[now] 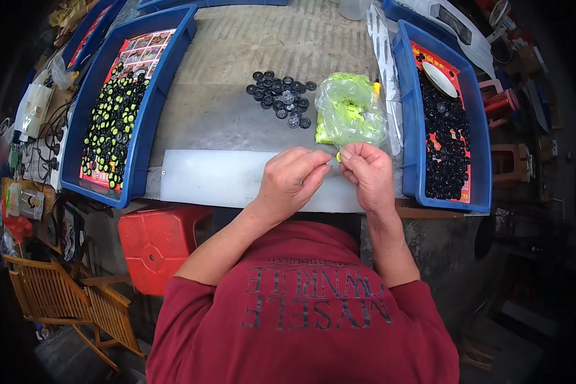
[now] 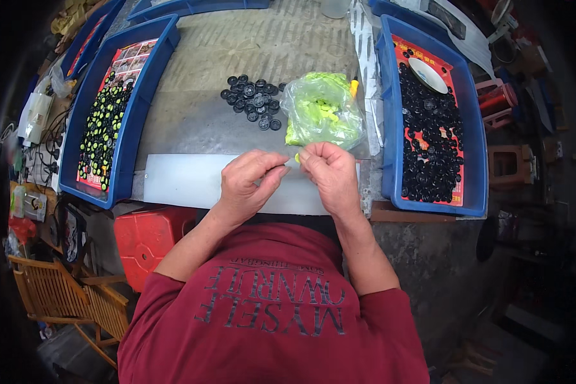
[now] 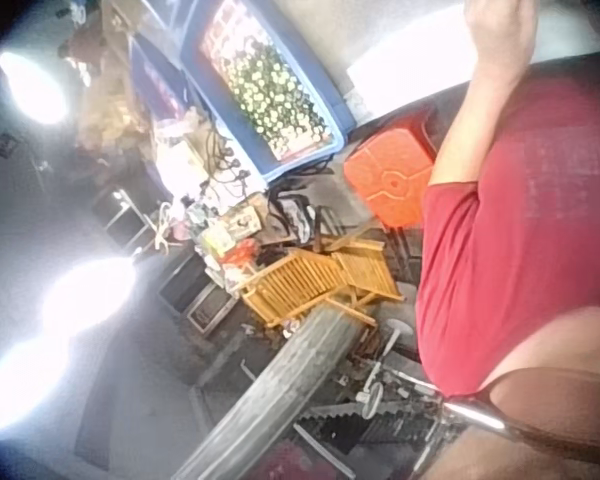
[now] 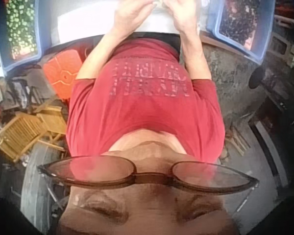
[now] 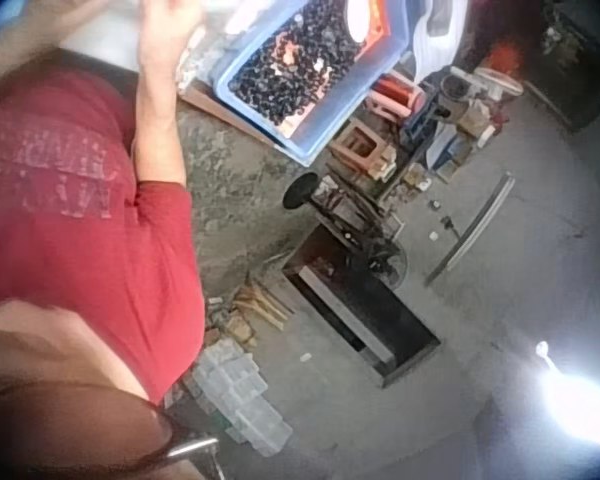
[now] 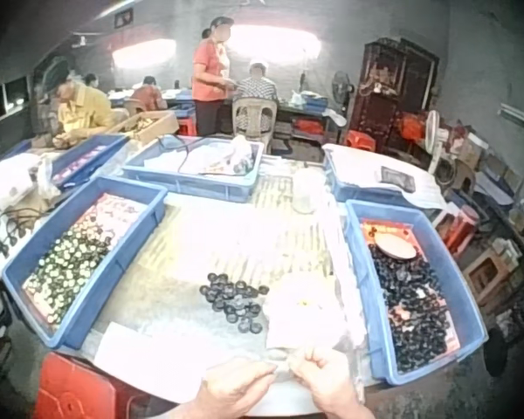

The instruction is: Manually inserting small yellow inserts into black circular gaskets at a workbench.

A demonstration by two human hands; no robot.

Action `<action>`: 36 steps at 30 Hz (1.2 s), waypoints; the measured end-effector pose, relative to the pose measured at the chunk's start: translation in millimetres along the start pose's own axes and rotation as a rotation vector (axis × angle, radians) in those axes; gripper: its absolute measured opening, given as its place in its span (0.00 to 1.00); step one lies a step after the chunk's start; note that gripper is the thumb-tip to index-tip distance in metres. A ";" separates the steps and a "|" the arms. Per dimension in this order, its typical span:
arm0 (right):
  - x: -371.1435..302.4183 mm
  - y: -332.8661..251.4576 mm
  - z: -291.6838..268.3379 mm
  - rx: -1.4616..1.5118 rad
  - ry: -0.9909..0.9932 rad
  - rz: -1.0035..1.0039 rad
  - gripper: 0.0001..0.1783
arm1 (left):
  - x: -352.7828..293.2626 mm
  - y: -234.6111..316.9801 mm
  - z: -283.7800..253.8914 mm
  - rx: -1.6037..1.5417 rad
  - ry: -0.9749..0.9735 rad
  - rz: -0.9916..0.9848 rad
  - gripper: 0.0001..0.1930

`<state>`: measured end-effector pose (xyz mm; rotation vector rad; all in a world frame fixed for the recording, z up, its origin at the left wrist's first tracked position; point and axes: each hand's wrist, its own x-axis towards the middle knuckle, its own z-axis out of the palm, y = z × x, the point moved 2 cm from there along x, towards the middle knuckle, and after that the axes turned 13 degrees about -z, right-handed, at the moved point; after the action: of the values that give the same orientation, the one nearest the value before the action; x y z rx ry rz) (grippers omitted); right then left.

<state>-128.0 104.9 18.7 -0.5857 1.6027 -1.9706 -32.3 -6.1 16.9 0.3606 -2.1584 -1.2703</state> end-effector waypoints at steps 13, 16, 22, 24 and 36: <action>-14.9 19.4 12.6 0.422 -0.083 0.138 0.06 | -6.9 -5.9 -3.4 0.094 0.057 0.276 0.10; -17.7 15.4 13.9 0.257 -0.070 0.092 0.06 | -8.4 -8.3 -3.0 0.033 0.046 0.148 0.08; -22.0 17.4 15.3 -0.091 -0.125 -0.209 0.05 | -15.4 -15.8 1.8 -0.515 -0.104 -0.340 0.04; -22.3 21.8 13.1 -0.141 -0.119 -0.248 0.05 | -17.1 -14.4 3.5 -0.578 -0.133 -0.397 0.04; -21.2 27.8 9.5 -0.082 -0.065 -0.212 0.03 | -20.2 -19.4 2.8 -0.671 -0.234 -0.687 0.12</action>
<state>-102.2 107.1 -6.7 -0.8755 1.6450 -2.0197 -19.5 -3.7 -8.0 0.7188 -1.6684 -2.4162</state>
